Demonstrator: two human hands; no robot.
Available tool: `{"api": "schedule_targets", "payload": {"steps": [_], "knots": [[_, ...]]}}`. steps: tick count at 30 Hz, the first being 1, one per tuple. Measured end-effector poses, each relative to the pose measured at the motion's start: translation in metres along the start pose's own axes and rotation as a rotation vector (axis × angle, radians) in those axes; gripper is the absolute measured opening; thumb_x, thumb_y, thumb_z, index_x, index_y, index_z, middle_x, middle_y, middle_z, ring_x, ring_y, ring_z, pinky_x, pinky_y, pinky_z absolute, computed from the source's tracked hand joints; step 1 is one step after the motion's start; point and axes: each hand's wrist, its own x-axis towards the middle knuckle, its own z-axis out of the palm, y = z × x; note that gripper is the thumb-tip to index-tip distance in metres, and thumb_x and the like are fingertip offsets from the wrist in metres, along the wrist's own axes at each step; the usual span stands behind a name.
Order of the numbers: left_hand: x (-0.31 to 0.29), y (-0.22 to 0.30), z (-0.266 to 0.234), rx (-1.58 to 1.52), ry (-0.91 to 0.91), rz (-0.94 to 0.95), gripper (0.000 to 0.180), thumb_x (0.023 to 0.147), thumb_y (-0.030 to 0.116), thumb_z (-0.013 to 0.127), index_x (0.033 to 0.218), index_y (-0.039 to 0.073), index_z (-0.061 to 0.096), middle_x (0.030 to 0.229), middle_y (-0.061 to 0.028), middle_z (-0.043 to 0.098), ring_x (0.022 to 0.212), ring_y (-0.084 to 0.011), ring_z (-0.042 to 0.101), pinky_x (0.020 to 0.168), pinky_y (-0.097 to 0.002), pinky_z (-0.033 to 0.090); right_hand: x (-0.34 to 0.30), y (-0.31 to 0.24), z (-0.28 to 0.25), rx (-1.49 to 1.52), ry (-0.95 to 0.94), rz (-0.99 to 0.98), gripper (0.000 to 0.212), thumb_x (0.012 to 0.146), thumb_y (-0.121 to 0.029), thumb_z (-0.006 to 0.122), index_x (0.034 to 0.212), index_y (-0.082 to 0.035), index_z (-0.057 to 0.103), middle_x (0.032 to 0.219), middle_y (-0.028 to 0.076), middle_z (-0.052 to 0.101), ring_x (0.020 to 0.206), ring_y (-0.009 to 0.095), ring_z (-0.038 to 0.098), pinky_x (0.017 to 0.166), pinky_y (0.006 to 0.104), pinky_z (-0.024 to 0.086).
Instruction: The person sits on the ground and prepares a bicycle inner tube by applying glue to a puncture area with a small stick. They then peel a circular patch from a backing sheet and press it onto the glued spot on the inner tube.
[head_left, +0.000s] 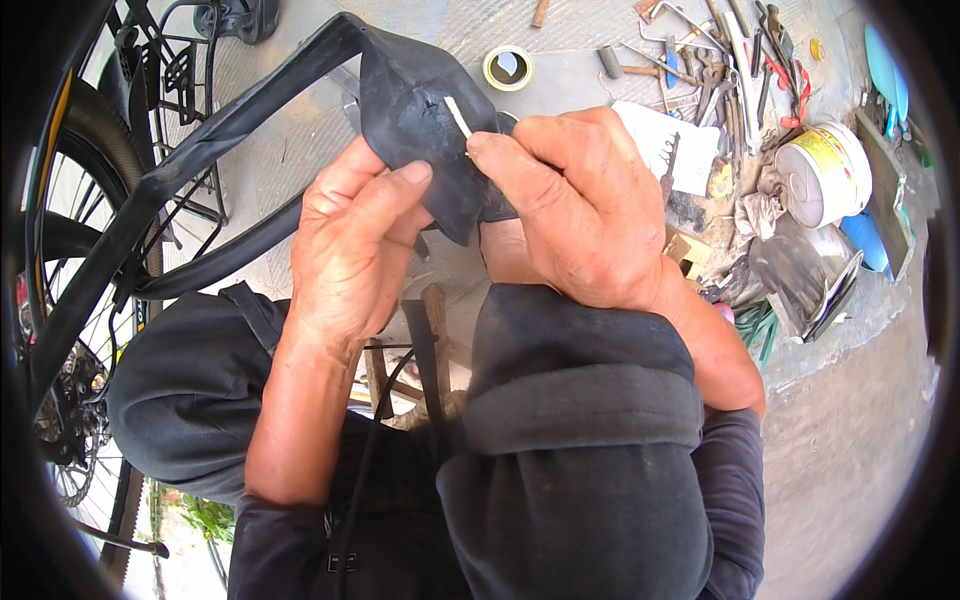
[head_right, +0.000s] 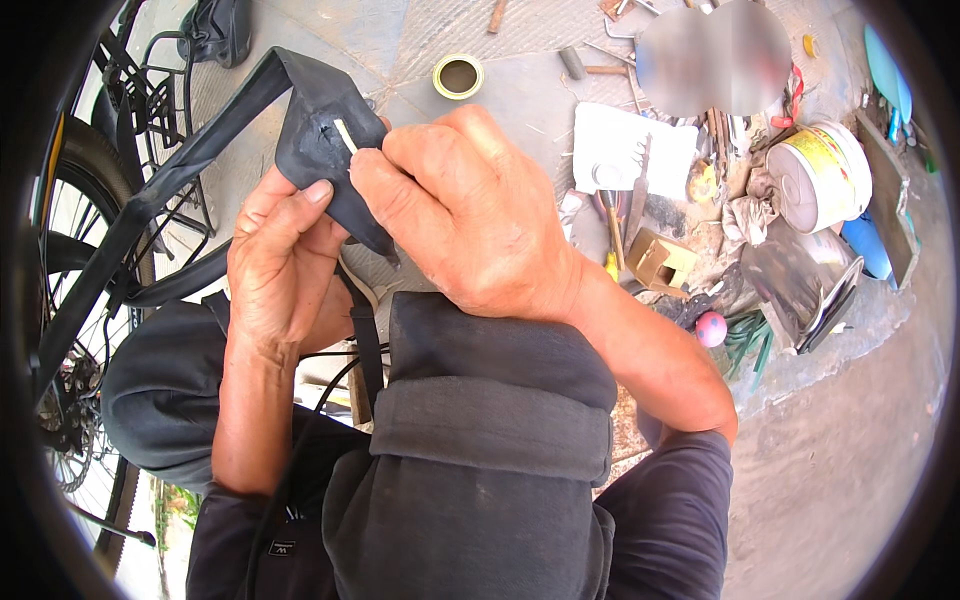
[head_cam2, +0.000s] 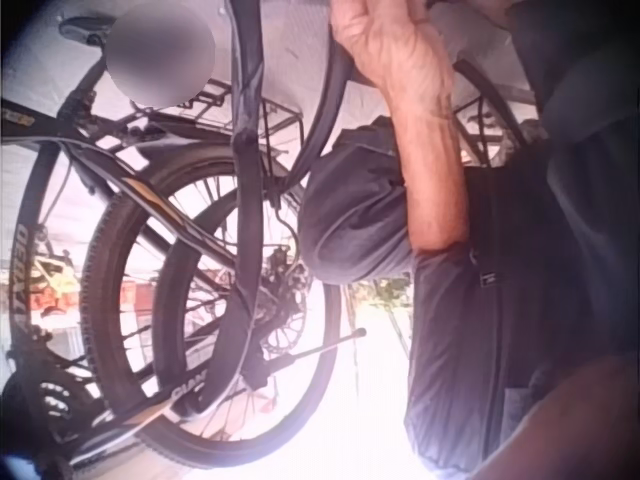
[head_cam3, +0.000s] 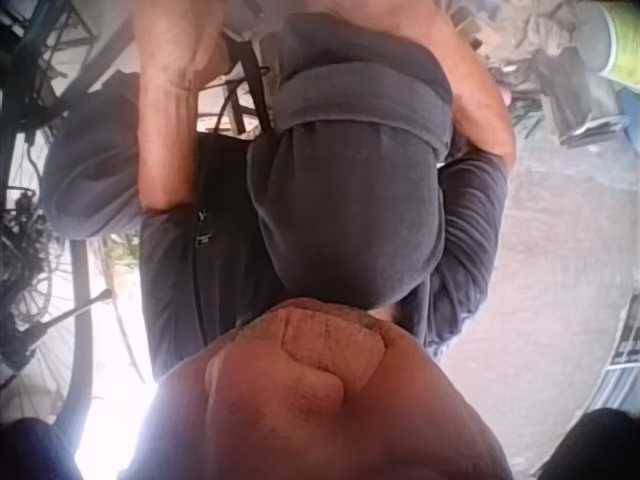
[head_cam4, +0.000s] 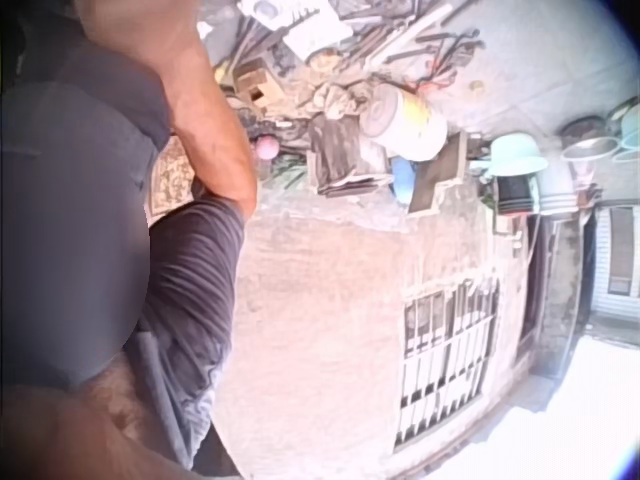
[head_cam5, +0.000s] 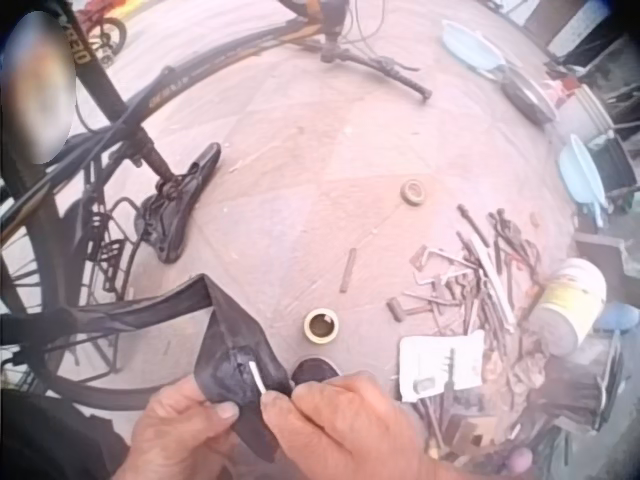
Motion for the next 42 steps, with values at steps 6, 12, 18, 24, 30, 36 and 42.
{"api": "schedule_targets", "payload": {"steps": [6, 12, 18, 24, 30, 36, 42], "knots": [[-0.002, 0.001, 0.000, 0.031, 0.003, 0.001, 0.028, 0.097, -0.001, 0.052, 0.123, -0.002, 0.062, 0.113, -0.0090, 0.069, 0.099, -0.0136, 0.065, 0.089, -0.0296, 0.053, 0.003, 0.000, 0.014, 0.056, 0.105, 0.138, 0.034, 0.064, -0.001, 0.069, 0.098, -0.001, 0.069, 0.088, 0.009, 0.061, 0.075, 0.026, 0.059, 0.059, 0.0336, 0.050], [-0.002, 0.002, -0.001, 0.055, -0.013, -0.010, 0.031, 0.096, 0.002, 0.053, 0.126, -0.003, 0.059, 0.119, -0.0108, 0.067, 0.106, -0.0162, 0.064, 0.095, -0.0332, 0.052, 0.008, -0.004, 0.014, 0.118, 0.068, 0.092, 0.034, 0.064, -0.003, 0.069, 0.098, -0.001, 0.069, 0.088, 0.008, 0.061, 0.075, 0.025, 0.059, 0.059, 0.0330, 0.050], [-0.002, 0.001, -0.004, 0.053, -0.047, -0.021, 0.033, 0.096, 0.004, 0.054, 0.128, -0.004, 0.057, 0.123, -0.0124, 0.065, 0.111, -0.0182, 0.064, 0.099, -0.0361, 0.051, 0.011, -0.001, 0.006, 0.030, 0.008, -0.015, 0.036, 0.064, -0.007, 0.069, 0.099, 0.001, 0.068, 0.091, 0.009, 0.060, 0.075, 0.025, 0.058, 0.060, 0.0325, 0.050], [-0.003, -0.001, -0.001, 0.040, 0.003, -0.016, 0.029, 0.097, -0.002, 0.051, 0.123, -0.001, 0.063, 0.112, -0.0077, 0.069, 0.097, -0.0119, 0.066, 0.087, -0.0278, 0.053, 0.006, 0.007, 0.000, -0.009, -0.012, 0.000, 0.036, 0.063, -0.007, 0.068, 0.099, 0.001, 0.068, 0.091, 0.010, 0.060, 0.076, 0.026, 0.058, 0.059, 0.0337, 0.049], [-0.002, -0.001, 0.000, 0.028, -0.004, -0.008, 0.029, 0.097, -0.002, 0.051, 0.123, -0.002, 0.063, 0.113, -0.0082, 0.069, 0.099, -0.0128, 0.066, 0.088, -0.0283, 0.053, 0.005, 0.002, 0.000, 0.047, 0.039, 0.077, 0.034, 0.062, -0.005, 0.068, 0.096, -0.001, 0.070, 0.088, 0.009, 0.061, 0.074, 0.025, 0.058, 0.059, 0.0339, 0.049], [-0.002, 0.000, -0.004, 0.052, -0.024, -0.017, 0.032, 0.096, 0.004, 0.055, 0.127, -0.005, 0.058, 0.122, -0.0128, 0.066, 0.111, -0.0193, 0.064, 0.100, -0.0381, 0.050, 0.004, -0.003, 0.012, 0.121, 0.064, 0.077, 0.033, 0.063, -0.005, 0.070, 0.095, 0.000, 0.070, 0.088, 0.008, 0.062, 0.073, 0.024, 0.058, 0.058, 0.0335, 0.049], [-0.003, 0.000, -0.006, 0.069, -0.017, -0.026, 0.032, 0.096, 0.004, 0.055, 0.126, -0.004, 0.058, 0.123, -0.0127, 0.065, 0.111, -0.0195, 0.063, 0.100, -0.0381, 0.050, 0.004, -0.003, 0.014, 0.108, 0.035, 0.034, 0.033, 0.065, -0.005, 0.070, 0.098, 0.000, 0.069, 0.093, 0.009, 0.061, 0.075, 0.025, 0.058, 0.059, 0.0328, 0.050]]}}
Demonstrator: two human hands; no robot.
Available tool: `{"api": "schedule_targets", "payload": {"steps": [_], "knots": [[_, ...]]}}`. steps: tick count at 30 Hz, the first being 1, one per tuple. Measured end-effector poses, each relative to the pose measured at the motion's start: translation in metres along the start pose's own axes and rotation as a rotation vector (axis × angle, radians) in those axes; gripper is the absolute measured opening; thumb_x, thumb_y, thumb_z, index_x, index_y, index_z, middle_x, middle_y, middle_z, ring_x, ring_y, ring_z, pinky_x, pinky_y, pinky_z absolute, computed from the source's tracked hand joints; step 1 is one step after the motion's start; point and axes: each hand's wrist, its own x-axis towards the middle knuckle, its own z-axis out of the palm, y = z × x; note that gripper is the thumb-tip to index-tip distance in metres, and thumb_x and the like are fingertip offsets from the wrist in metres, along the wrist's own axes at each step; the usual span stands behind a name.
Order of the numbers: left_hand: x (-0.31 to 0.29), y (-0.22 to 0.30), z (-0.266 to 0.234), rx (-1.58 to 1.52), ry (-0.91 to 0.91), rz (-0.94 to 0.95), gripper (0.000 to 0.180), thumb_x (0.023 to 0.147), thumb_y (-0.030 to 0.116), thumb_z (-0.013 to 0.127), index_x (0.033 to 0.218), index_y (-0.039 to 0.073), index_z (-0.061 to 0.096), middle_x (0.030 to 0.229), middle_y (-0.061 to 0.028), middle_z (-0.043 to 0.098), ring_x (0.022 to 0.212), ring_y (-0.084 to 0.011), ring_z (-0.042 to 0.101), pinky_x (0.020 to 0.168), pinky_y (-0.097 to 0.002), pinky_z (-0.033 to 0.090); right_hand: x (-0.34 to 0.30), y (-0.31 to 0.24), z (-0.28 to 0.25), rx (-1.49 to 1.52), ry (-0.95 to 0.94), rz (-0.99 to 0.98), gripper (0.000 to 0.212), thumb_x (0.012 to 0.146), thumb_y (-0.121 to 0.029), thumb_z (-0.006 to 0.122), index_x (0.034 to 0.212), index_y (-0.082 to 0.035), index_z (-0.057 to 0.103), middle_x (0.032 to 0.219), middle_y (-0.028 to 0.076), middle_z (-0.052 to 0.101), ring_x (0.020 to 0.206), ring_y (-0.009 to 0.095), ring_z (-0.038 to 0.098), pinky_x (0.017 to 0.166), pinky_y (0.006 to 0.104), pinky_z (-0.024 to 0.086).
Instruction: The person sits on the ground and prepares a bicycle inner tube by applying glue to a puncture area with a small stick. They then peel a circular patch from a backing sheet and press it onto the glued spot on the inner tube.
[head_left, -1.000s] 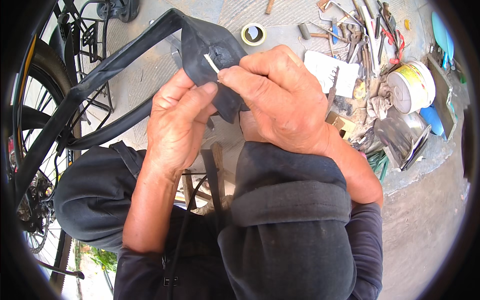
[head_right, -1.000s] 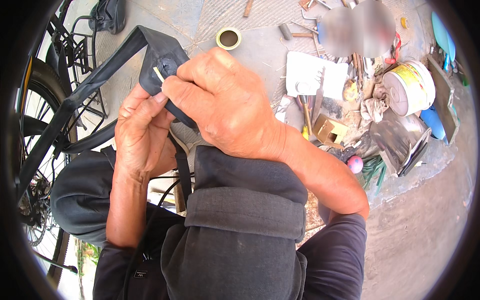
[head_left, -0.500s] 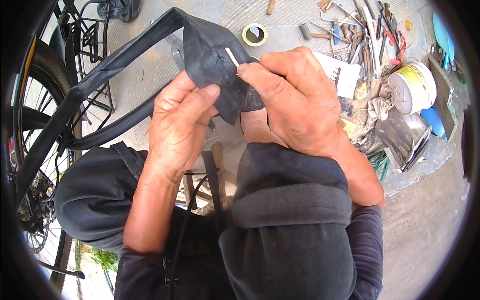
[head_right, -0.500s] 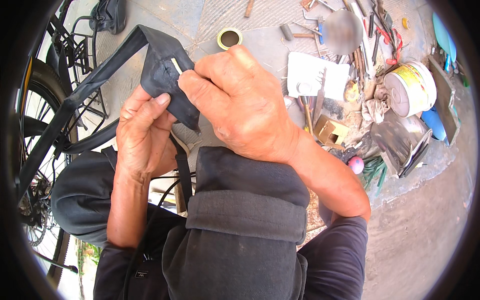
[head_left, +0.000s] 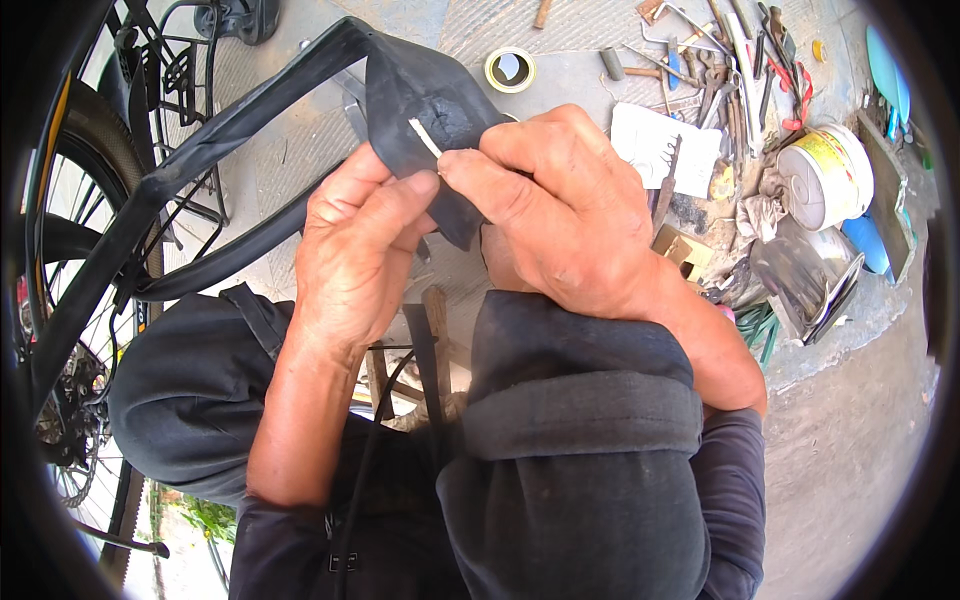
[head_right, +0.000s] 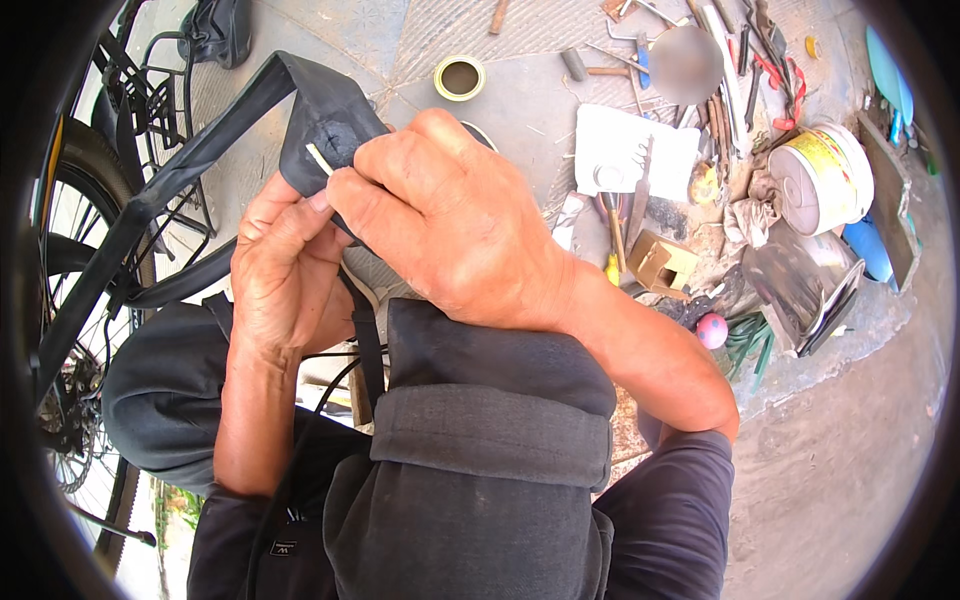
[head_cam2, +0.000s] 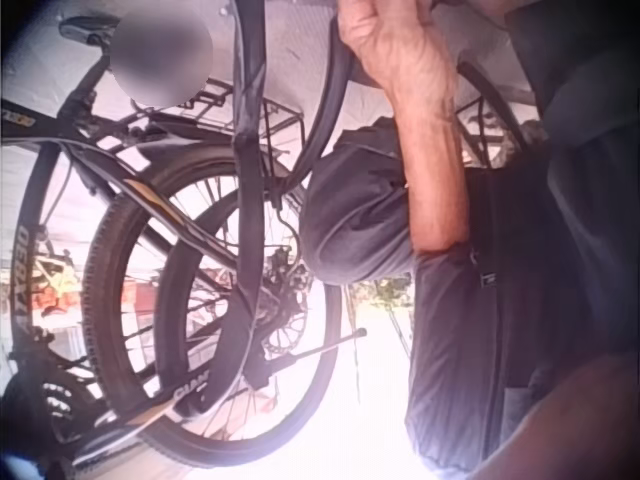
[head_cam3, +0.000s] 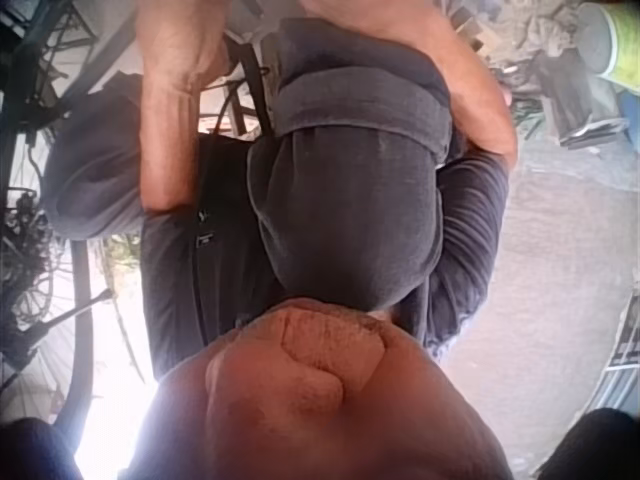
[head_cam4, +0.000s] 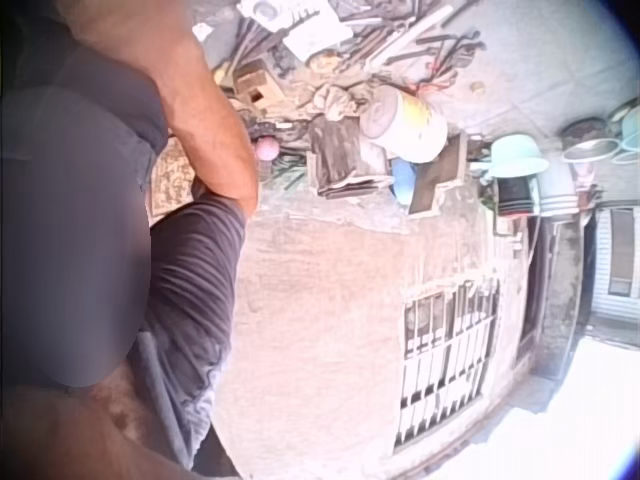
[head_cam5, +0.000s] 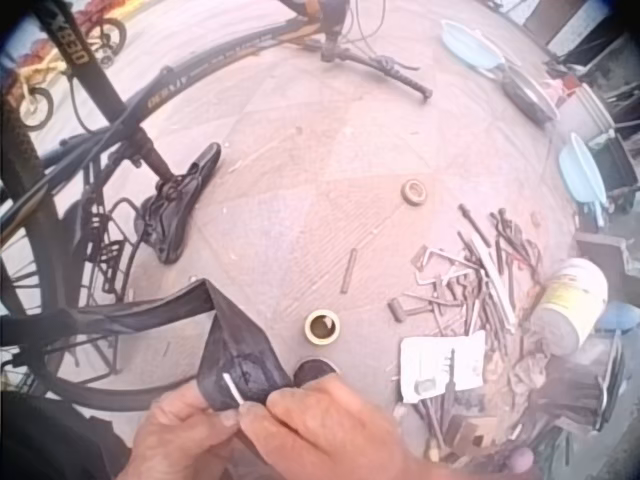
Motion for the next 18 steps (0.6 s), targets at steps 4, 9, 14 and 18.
{"api": "schedule_targets", "payload": {"steps": [4, 9, 14, 18], "knots": [[0.000, 0.000, 0.002, -0.029, -0.014, -0.004, 0.031, 0.096, 0.003, 0.054, 0.125, -0.005, 0.059, 0.120, -0.0134, 0.067, 0.109, -0.0202, 0.065, 0.098, -0.0375, 0.052, 0.003, 0.007, -0.008, -0.101, -0.031, -0.043, 0.035, 0.065, -0.005, 0.069, 0.100, 0.000, 0.068, 0.094, 0.010, 0.060, 0.076, 0.025, 0.058, 0.060, 0.0332, 0.050], [0.002, -0.001, 0.001, -0.009, 0.007, -0.006, 0.031, 0.095, 0.003, 0.052, 0.125, -0.007, 0.058, 0.121, -0.0164, 0.066, 0.112, -0.0228, 0.065, 0.099, -0.0385, 0.052, 0.000, 0.007, -0.015, -0.102, -0.046, 0.009, 0.037, 0.064, -0.006, 0.069, 0.100, 0.000, 0.069, 0.094, 0.010, 0.060, 0.075, 0.025, 0.058, 0.059, 0.0338, 0.049], [0.004, 0.001, 0.004, -0.046, 0.020, 0.013, 0.034, 0.095, 0.004, 0.051, 0.127, -0.009, 0.056, 0.126, -0.0217, 0.063, 0.117, -0.0273, 0.063, 0.104, -0.0397, 0.049, -0.006, 0.001, -0.021, -0.077, -0.085, 0.005, 0.038, 0.063, -0.007, 0.070, 0.100, 0.000, 0.069, 0.094, 0.010, 0.060, 0.073, 0.024, 0.057, 0.058, 0.0327, 0.050], [0.005, 0.003, 0.007, -0.067, 0.023, 0.004, 0.032, 0.096, 0.005, 0.052, 0.125, -0.006, 0.058, 0.120, -0.0161, 0.065, 0.109, -0.0222, 0.064, 0.097, -0.0371, 0.051, -0.007, 0.000, -0.014, -0.052, -0.046, -0.054, 0.038, 0.063, -0.009, 0.069, 0.100, 0.000, 0.068, 0.094, 0.009, 0.060, 0.073, 0.024, 0.057, 0.059, 0.0315, 0.050]]}}
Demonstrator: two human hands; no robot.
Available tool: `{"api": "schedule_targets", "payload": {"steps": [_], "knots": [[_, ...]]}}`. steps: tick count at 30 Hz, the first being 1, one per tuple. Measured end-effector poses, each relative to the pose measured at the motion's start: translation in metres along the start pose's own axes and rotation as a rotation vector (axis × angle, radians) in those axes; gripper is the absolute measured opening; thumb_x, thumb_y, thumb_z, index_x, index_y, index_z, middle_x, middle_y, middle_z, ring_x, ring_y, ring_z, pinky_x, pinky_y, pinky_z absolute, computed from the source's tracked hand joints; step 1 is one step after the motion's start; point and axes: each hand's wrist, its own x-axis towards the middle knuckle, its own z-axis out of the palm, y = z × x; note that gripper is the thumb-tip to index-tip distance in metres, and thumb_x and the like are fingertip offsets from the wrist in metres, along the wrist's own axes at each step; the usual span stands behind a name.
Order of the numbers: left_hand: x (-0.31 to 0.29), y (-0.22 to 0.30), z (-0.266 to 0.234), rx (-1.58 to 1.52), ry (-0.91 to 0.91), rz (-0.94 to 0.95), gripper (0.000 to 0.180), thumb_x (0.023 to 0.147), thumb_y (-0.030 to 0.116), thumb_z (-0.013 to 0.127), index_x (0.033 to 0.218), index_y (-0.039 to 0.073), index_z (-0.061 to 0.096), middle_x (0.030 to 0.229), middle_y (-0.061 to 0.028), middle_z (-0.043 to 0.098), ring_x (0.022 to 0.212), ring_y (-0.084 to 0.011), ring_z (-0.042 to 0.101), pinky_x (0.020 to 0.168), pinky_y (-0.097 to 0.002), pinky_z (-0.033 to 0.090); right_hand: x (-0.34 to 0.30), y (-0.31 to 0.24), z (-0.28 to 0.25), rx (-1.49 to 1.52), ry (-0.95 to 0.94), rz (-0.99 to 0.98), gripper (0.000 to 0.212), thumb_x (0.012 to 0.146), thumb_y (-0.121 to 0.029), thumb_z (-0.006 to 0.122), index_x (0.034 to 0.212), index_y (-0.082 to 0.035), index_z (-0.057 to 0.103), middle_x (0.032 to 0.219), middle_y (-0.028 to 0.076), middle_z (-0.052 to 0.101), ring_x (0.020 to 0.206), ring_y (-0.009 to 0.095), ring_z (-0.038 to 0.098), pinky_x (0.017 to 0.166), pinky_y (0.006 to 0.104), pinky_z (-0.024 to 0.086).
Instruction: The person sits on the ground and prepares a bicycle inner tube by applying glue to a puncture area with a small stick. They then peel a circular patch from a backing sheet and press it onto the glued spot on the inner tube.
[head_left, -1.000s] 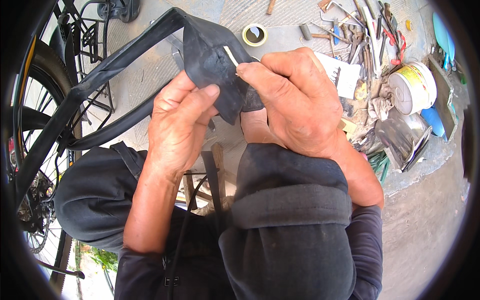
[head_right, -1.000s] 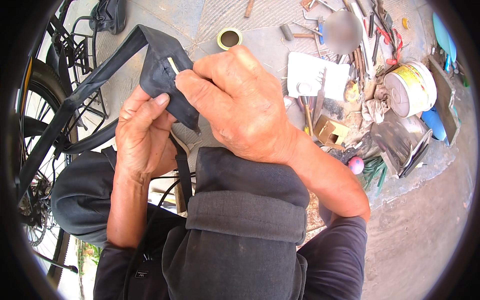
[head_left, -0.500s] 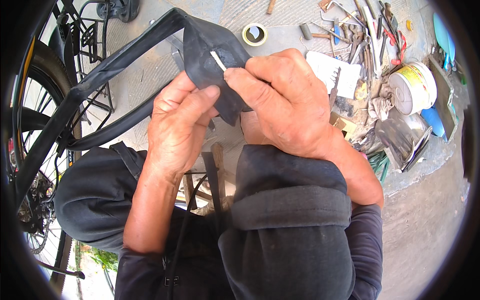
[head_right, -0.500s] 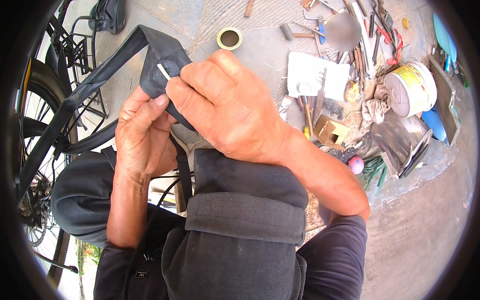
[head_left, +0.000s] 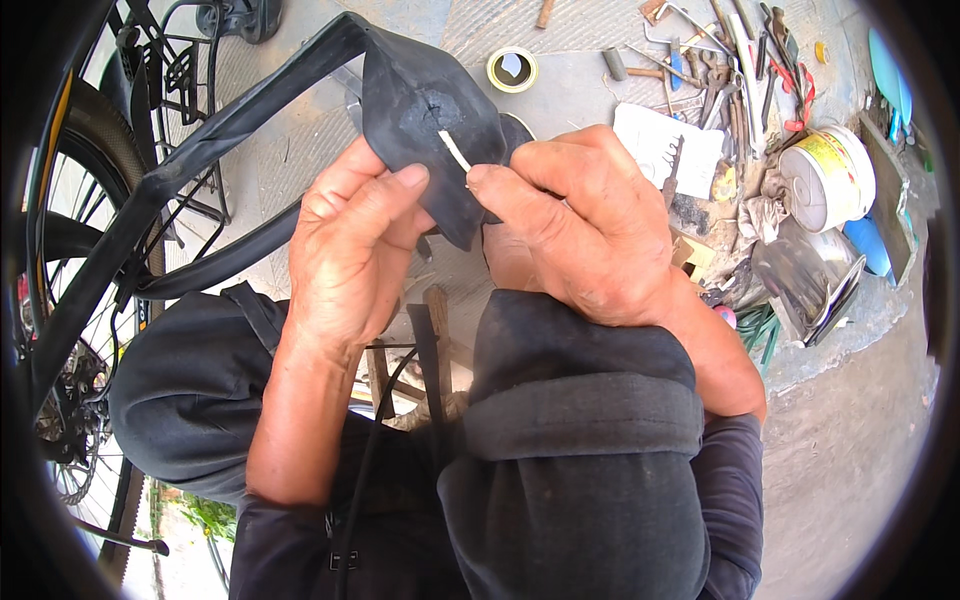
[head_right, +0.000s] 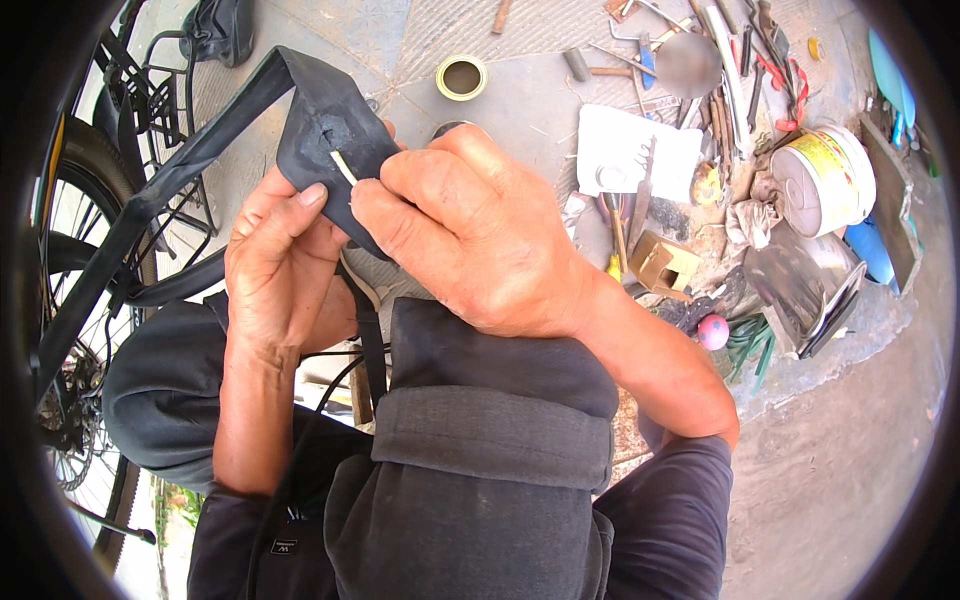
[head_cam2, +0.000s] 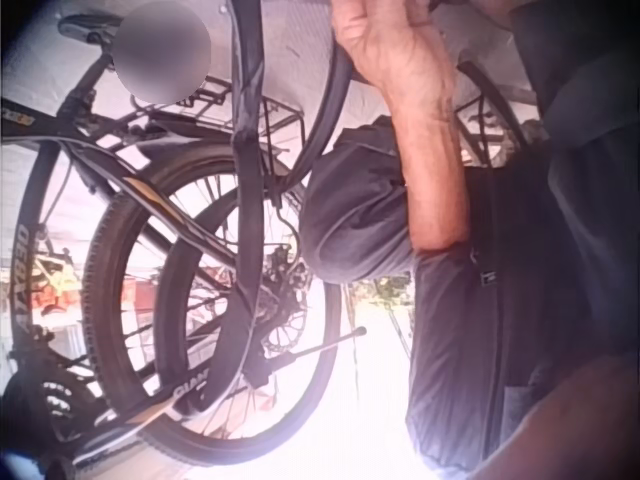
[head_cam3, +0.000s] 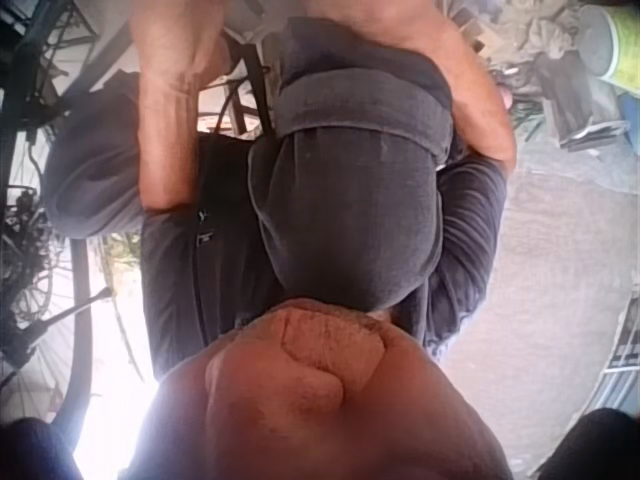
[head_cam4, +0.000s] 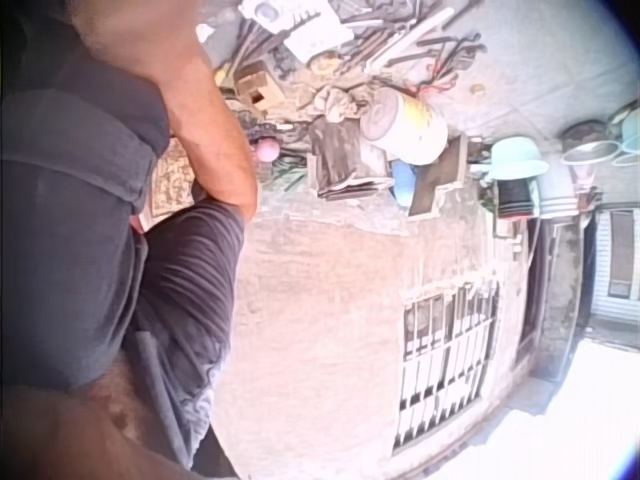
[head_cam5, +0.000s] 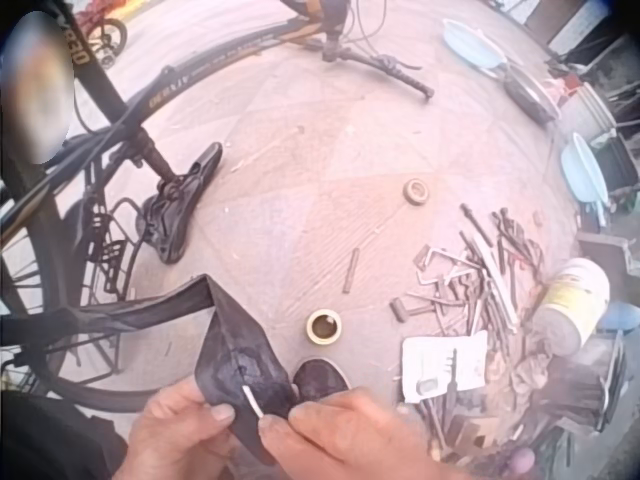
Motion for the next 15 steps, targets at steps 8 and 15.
{"api": "schedule_targets", "payload": {"steps": [8, 15], "knots": [[-0.001, 0.001, 0.002, -0.001, -0.011, 0.000, 0.030, 0.097, 0.005, 0.052, 0.124, -0.005, 0.059, 0.117, -0.0122, 0.067, 0.104, -0.0188, 0.065, 0.092, -0.0363, 0.053, 0.002, 0.003, 0.002, -0.032, -0.014, -0.048, 0.040, 0.063, -0.009, 0.070, 0.101, 0.002, 0.067, 0.094, 0.009, 0.059, 0.073, 0.024, 0.057, 0.059, 0.0315, 0.050], [-0.002, 0.000, 0.002, -0.014, -0.003, -0.010, 0.030, 0.098, 0.005, 0.051, 0.124, -0.005, 0.059, 0.116, -0.0119, 0.067, 0.103, -0.0180, 0.065, 0.092, -0.0345, 0.054, 0.003, 0.004, -0.006, -0.050, -0.051, -0.030, 0.044, 0.060, -0.007, 0.072, 0.102, 0.003, 0.066, 0.094, 0.009, 0.059, 0.074, 0.024, 0.058, 0.058, 0.0317, 0.051]]}}
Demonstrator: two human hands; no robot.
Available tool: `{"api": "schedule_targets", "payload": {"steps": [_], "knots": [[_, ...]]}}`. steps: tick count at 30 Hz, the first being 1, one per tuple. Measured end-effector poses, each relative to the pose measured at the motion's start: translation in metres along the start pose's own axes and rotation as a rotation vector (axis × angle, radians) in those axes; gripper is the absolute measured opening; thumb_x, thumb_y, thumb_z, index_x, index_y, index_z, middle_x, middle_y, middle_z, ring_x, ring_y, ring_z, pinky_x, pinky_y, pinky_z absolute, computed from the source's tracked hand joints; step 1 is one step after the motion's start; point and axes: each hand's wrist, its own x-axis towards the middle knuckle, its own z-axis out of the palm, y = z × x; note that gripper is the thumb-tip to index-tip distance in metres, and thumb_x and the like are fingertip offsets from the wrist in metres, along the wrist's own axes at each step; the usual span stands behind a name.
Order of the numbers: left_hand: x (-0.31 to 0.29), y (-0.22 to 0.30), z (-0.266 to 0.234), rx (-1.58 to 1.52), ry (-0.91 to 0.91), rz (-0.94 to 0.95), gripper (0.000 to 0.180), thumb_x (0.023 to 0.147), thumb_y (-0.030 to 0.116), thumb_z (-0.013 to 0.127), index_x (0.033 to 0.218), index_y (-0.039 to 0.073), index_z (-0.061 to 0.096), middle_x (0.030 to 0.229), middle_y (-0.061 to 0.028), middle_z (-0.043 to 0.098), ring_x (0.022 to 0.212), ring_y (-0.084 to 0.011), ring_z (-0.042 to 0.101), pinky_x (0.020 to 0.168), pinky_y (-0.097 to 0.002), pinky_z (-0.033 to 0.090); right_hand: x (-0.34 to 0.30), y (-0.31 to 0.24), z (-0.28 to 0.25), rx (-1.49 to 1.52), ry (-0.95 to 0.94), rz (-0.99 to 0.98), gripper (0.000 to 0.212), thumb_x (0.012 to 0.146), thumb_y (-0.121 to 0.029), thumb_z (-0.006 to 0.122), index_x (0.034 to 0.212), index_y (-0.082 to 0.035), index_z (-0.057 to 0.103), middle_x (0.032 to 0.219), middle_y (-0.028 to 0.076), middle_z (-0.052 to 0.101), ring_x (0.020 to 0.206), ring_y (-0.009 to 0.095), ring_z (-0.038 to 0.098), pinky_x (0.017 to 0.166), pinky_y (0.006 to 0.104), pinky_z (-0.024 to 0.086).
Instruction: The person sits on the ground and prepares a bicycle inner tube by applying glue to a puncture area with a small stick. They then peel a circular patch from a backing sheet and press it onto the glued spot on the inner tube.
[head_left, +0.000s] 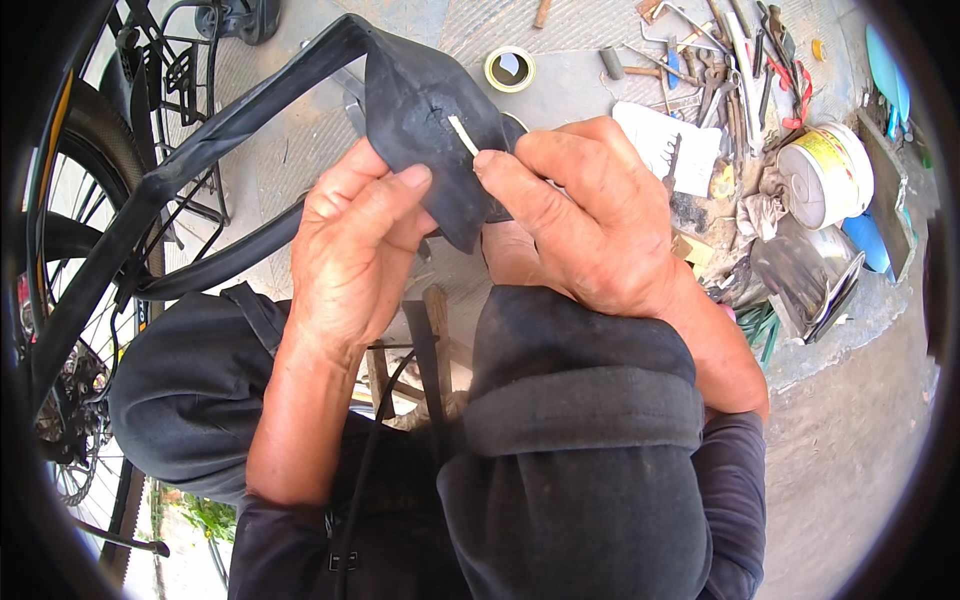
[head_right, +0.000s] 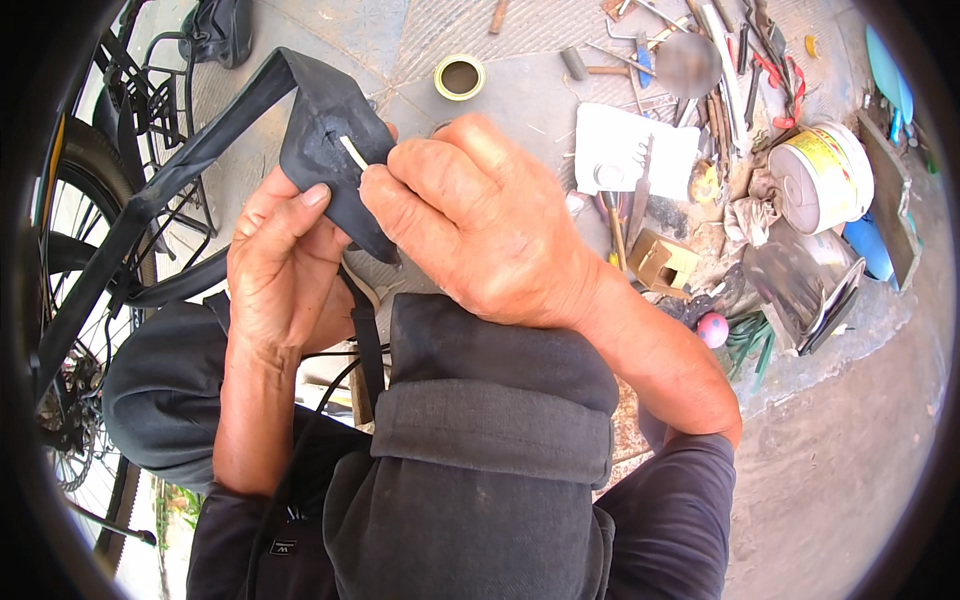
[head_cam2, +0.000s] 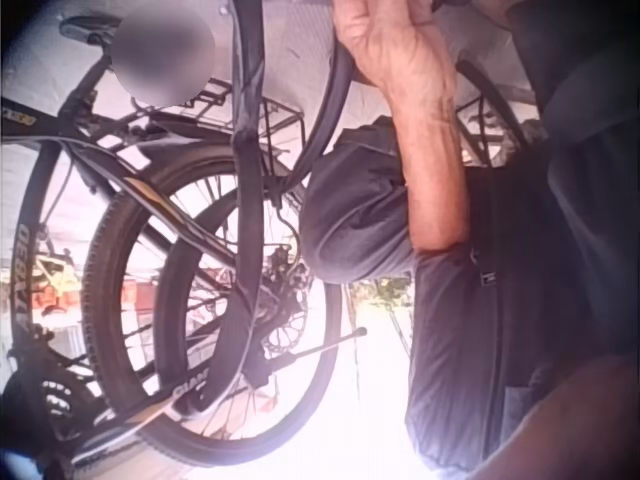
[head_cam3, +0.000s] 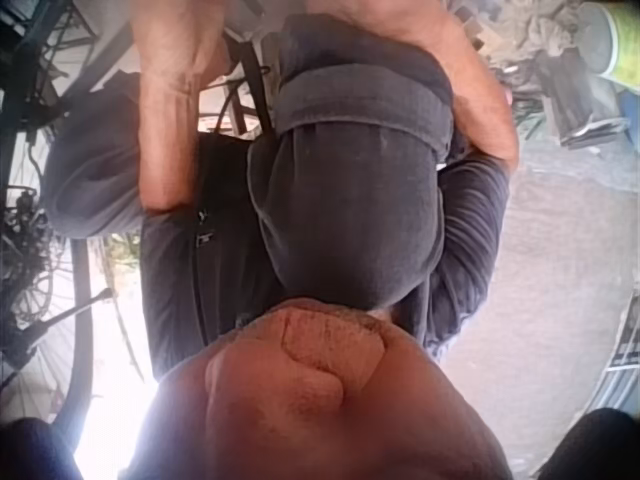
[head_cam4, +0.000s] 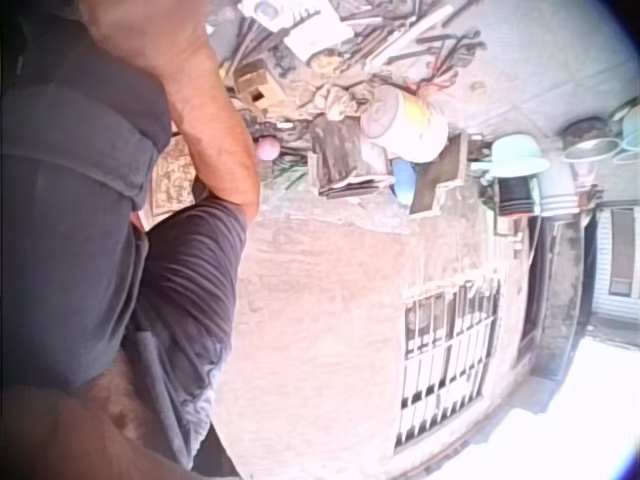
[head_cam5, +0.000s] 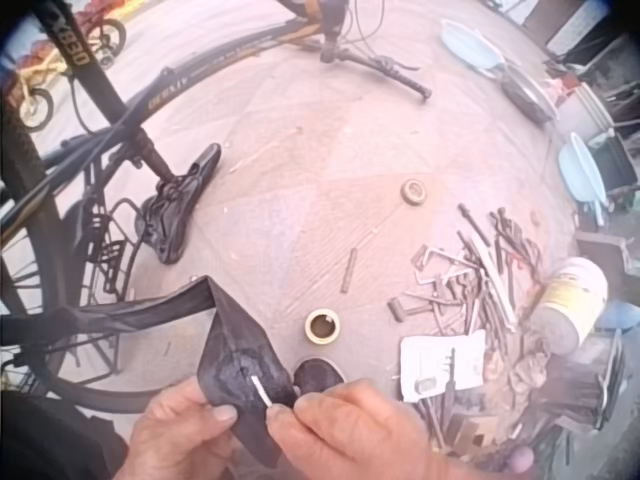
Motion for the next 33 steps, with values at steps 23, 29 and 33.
{"api": "schedule_targets", "payload": {"steps": [23, 29, 33], "knots": [[0.006, 0.006, -0.008, 0.030, 0.081, 0.047, 0.030, 0.097, 0.001, 0.051, 0.125, -0.006, 0.059, 0.118, -0.0148, 0.067, 0.107, -0.0228, 0.066, 0.096, -0.0386, 0.053, -0.016, 0.000, 0.002, -0.046, 0.072, 0.074, 0.041, 0.060, -0.005, 0.071, 0.100, 0.002, 0.068, 0.092, 0.011, 0.060, 0.074, 0.025, 0.060, 0.059, 0.0336, 0.052], [0.009, 0.003, -0.012, 0.061, 0.049, 0.058, 0.037, 0.095, 0.002, 0.051, 0.130, -0.009, 0.054, 0.124, -0.0220, 0.064, 0.115, -0.0289, 0.064, 0.102, -0.0404, 0.050, -0.070, 0.010, 0.014, 0.016, 0.232, 0.832, 0.016, 0.089, -0.004, 0.066, 0.104, -0.003, 0.071, 0.088, 0.008, 0.061, 0.072, 0.019, 0.060, 0.062, 0.0309, 0.049], [0.013, 0.006, -0.017, 0.096, -0.016, 0.047, 0.053, 0.093, 0.006, 0.052, 0.142, -0.011, 0.040, 0.143, -0.0291, 0.048, 0.135, -0.0382, 0.047, 0.114, -0.0447, 0.039, -0.109, 0.025, 0.022, 0.269, 0.382, 1.383, 0.015, 0.096, -0.007, 0.062, 0.105, -0.002, 0.071, 0.088, 0.005, 0.062, 0.072, 0.011, 0.059, 0.063, 0.0268, 0.048]]}}
